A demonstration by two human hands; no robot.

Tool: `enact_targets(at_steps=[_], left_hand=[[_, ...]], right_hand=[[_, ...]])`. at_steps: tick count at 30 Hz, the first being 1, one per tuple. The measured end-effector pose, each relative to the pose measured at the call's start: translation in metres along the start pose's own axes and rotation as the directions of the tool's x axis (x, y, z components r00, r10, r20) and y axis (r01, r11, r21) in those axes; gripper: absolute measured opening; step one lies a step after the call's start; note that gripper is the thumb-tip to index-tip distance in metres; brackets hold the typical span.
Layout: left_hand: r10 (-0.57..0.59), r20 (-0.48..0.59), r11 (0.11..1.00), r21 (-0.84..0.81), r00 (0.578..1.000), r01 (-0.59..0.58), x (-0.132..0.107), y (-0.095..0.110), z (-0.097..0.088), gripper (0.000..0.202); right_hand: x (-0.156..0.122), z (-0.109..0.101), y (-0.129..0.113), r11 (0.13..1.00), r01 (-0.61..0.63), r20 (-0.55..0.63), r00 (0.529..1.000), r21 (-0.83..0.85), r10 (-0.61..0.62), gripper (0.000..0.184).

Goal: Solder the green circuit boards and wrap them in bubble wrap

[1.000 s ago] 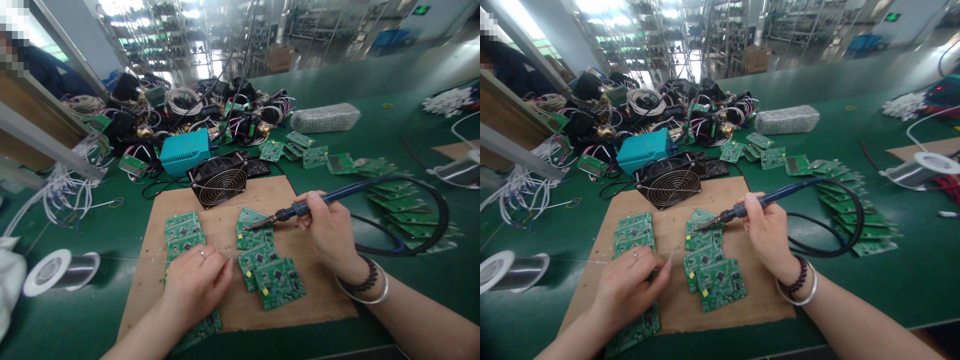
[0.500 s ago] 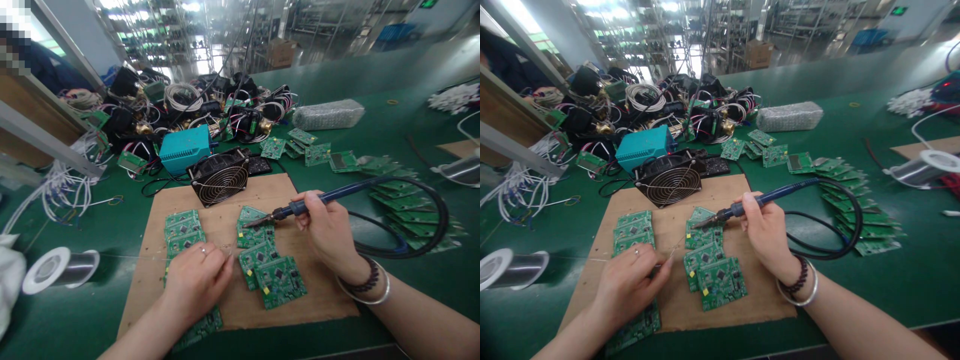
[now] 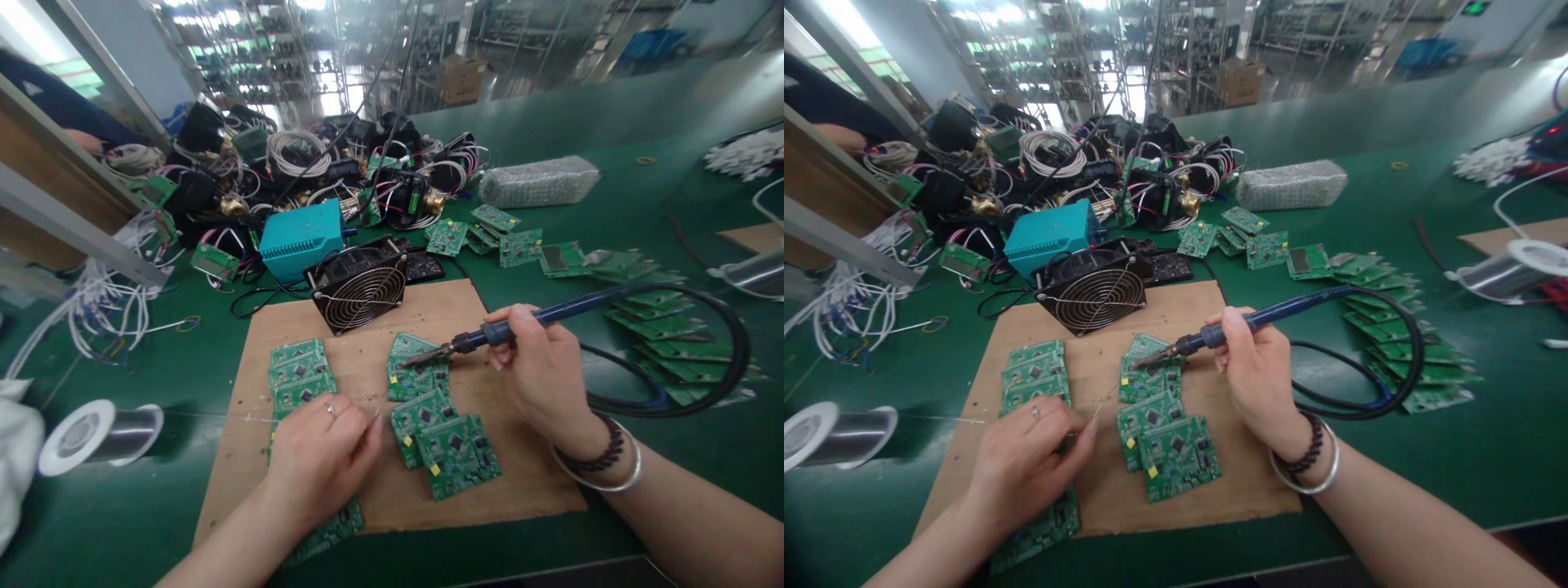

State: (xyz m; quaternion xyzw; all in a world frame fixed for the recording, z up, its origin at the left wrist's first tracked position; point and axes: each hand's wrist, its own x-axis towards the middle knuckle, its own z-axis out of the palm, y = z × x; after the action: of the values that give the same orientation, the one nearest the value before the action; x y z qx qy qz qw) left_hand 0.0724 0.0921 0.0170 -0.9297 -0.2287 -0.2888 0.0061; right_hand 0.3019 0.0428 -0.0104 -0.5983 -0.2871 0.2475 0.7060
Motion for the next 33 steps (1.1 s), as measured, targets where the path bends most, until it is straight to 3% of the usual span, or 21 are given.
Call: enact_targets(at_steps=[25,29,33], left_hand=[[0.018,0.023,0.998,0.064,1.0,-0.02,0.0,-0.001,0.001,0.042],[0.021,0.027,0.998,0.063,0.999,-0.023,0.001,-0.001,0.001,0.042],[0.01,0.035,0.999,0.05,0.999,-0.012,0.0,-0.001,0.001,0.04]], right_hand=[[0.0,0.001,0.003,1.0,-0.011,0.042,0.999,-0.011,0.011,0.041],[0.006,-0.002,-0.005,0.996,0.063,-0.059,0.997,0.067,-0.059,0.038],[0.012,-0.008,-0.013,0.972,0.235,-0.096,0.968,0.02,-0.232,0.035]])
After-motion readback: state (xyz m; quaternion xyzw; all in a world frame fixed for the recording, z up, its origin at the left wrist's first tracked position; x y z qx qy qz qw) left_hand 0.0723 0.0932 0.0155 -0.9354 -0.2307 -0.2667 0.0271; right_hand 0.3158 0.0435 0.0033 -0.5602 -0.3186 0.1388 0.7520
